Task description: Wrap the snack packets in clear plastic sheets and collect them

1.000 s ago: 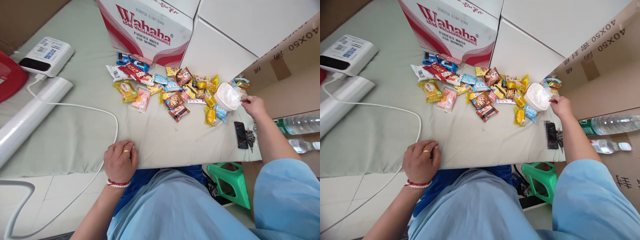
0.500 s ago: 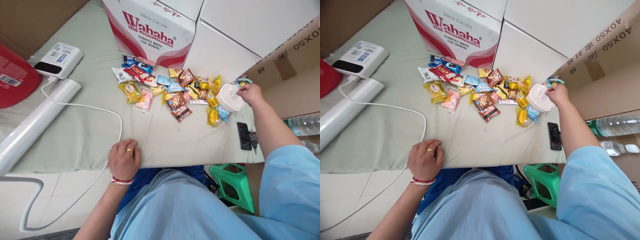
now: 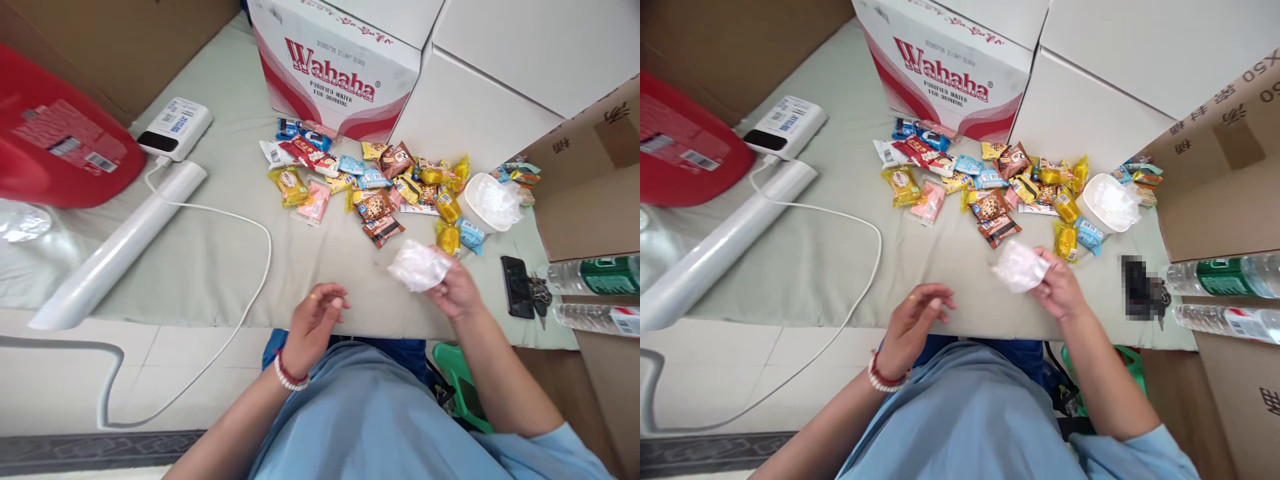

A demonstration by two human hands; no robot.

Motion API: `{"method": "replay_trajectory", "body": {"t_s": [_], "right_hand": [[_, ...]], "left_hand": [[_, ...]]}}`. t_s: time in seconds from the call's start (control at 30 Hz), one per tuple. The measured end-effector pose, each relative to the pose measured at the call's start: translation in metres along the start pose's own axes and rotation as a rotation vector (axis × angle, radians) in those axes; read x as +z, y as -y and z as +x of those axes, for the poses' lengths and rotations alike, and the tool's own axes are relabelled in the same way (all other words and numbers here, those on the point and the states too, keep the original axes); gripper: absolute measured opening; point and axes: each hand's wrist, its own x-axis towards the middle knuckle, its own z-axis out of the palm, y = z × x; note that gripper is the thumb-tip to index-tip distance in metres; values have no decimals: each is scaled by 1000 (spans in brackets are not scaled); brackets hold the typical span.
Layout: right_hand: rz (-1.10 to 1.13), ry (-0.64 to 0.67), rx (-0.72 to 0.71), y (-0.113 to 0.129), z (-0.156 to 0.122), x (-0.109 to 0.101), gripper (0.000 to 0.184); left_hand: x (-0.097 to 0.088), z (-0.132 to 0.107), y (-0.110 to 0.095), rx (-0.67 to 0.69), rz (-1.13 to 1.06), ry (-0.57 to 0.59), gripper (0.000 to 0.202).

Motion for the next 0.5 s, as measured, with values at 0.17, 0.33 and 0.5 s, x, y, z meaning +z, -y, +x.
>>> {"method": "replay_trajectory", "body": {"t_s": [0.17, 0.33, 0.5], "right_hand": [[66, 58, 87, -59, -13, 44, 38], [97, 26, 29, -55, -16, 31, 37], [29, -30, 35, -50, -17, 18, 41]], "left_hand": [[32, 27, 2, -350, -418, 111, 52], [23, 35, 7, -292, -356, 3, 46], [12, 33, 2, -313, -389, -13, 45]]}}
